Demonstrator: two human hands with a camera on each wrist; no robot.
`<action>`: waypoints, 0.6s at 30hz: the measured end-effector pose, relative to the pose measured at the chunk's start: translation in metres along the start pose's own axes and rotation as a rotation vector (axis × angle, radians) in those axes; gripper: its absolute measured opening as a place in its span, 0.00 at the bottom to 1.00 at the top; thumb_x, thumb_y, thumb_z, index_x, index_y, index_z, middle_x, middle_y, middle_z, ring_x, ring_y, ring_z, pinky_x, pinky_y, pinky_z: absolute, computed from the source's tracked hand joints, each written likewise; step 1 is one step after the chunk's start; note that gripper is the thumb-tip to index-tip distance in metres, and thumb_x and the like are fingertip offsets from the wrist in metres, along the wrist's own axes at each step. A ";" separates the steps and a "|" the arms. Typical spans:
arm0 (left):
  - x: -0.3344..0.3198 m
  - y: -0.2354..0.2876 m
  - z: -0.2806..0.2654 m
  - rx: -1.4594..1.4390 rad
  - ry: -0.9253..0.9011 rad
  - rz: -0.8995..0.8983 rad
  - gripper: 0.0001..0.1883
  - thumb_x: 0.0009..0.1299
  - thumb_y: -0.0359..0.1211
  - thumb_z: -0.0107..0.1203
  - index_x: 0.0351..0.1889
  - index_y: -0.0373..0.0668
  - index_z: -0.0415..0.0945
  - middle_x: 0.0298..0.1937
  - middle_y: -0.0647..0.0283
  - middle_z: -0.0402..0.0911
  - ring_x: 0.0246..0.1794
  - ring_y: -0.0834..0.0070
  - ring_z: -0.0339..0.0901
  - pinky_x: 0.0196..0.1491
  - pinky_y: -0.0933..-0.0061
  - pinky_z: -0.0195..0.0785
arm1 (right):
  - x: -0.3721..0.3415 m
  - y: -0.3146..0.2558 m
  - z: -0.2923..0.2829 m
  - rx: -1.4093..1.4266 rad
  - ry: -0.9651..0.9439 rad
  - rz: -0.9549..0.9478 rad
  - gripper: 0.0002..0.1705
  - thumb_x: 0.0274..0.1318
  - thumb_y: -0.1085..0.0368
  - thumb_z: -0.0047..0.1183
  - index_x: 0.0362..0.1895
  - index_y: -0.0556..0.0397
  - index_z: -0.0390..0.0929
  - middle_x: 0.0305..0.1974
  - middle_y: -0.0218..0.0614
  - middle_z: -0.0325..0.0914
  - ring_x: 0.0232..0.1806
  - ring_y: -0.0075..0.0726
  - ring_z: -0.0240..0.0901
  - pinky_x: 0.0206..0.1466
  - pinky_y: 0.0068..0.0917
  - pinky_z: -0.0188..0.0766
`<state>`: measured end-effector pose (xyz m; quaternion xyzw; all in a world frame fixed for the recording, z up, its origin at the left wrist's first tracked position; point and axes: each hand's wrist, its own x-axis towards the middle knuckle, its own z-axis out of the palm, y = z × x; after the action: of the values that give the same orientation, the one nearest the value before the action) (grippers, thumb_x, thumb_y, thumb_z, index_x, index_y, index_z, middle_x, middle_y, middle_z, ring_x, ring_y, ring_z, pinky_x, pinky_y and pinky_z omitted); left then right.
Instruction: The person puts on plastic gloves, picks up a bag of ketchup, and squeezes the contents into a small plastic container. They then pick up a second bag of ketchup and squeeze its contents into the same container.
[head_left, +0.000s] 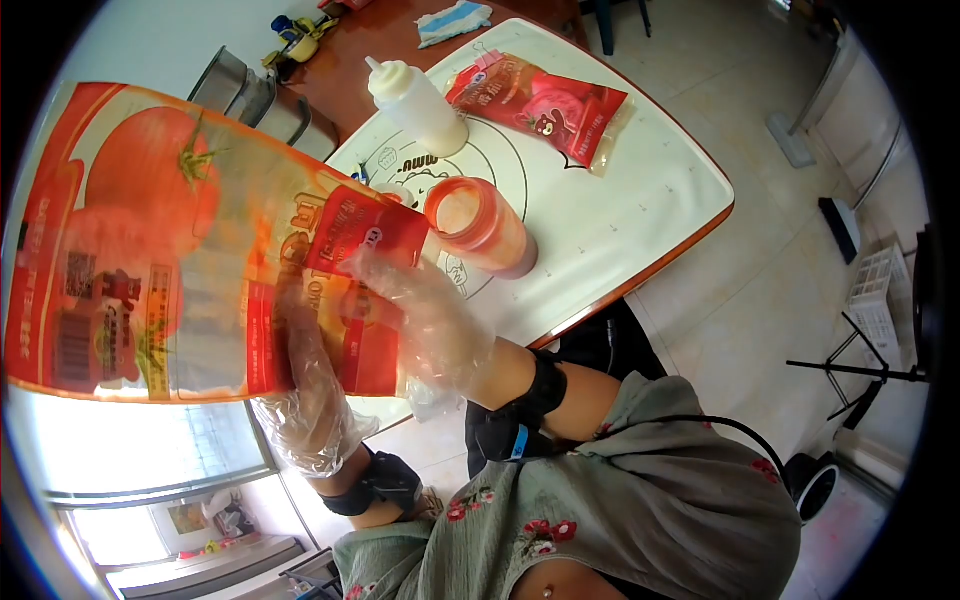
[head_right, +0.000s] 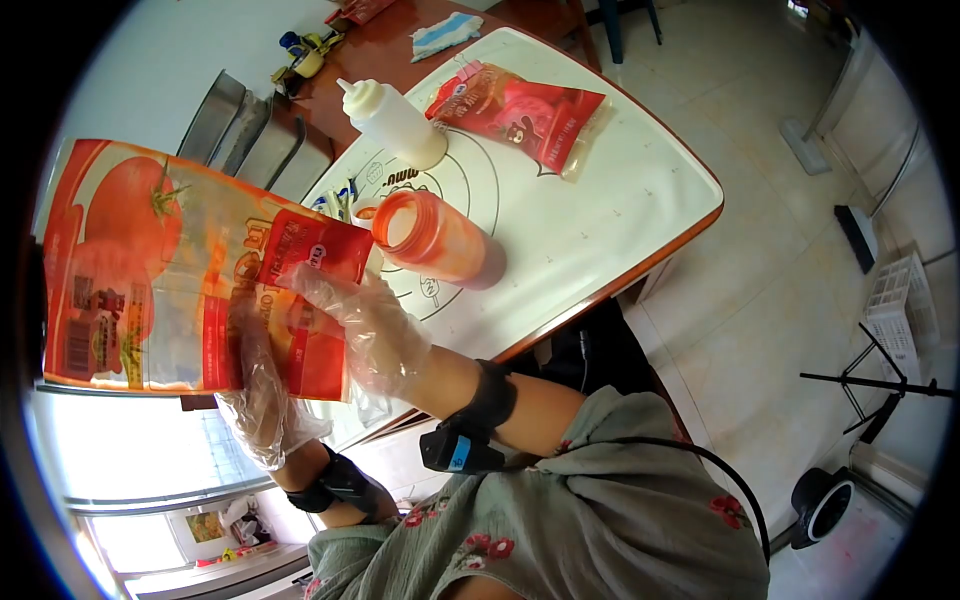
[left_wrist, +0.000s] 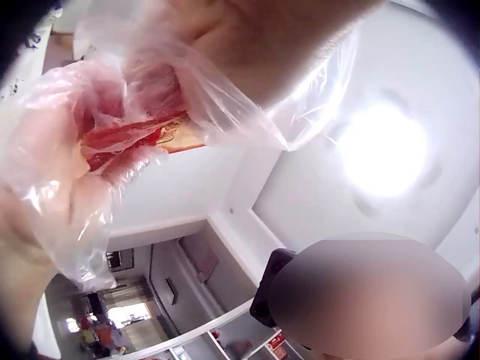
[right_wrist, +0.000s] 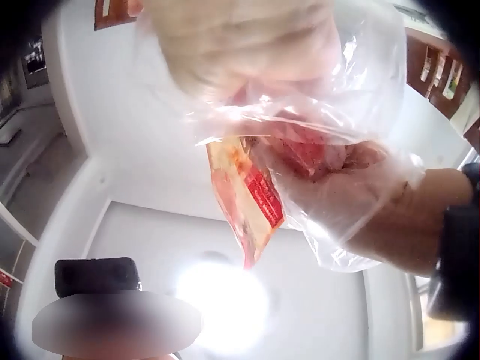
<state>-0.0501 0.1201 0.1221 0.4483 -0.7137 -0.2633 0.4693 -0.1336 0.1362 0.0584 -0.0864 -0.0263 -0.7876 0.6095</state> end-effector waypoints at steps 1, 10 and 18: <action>0.000 -0.001 0.001 -0.011 -0.003 0.013 0.13 0.69 0.33 0.56 0.47 0.34 0.76 0.44 0.58 0.79 0.38 0.74 0.75 0.41 0.74 0.69 | 0.002 0.002 -0.002 -0.004 0.029 0.004 0.19 0.58 0.56 0.57 0.49 0.50 0.72 0.43 0.29 0.77 0.39 0.22 0.71 0.44 0.23 0.71; -0.006 -0.008 0.005 -0.061 -0.017 0.059 0.13 0.69 0.32 0.54 0.48 0.34 0.76 0.44 0.59 0.79 0.37 0.75 0.75 0.39 0.76 0.69 | 0.009 0.004 0.007 -0.016 0.102 -0.025 0.18 0.61 0.56 0.54 0.51 0.49 0.71 0.46 0.28 0.74 0.42 0.20 0.70 0.45 0.23 0.71; -0.013 -0.016 0.001 -0.024 0.026 0.101 0.12 0.70 0.31 0.53 0.48 0.34 0.76 0.44 0.59 0.79 0.36 0.76 0.75 0.38 0.78 0.68 | 0.008 -0.001 0.011 0.068 0.120 -0.002 0.23 0.64 0.48 0.48 0.54 0.48 0.66 0.45 0.29 0.74 0.45 0.24 0.71 0.48 0.26 0.71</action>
<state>-0.0429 0.1242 0.1027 0.4097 -0.7259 -0.2420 0.4967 -0.1348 0.1305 0.0707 -0.0184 -0.0165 -0.7907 0.6116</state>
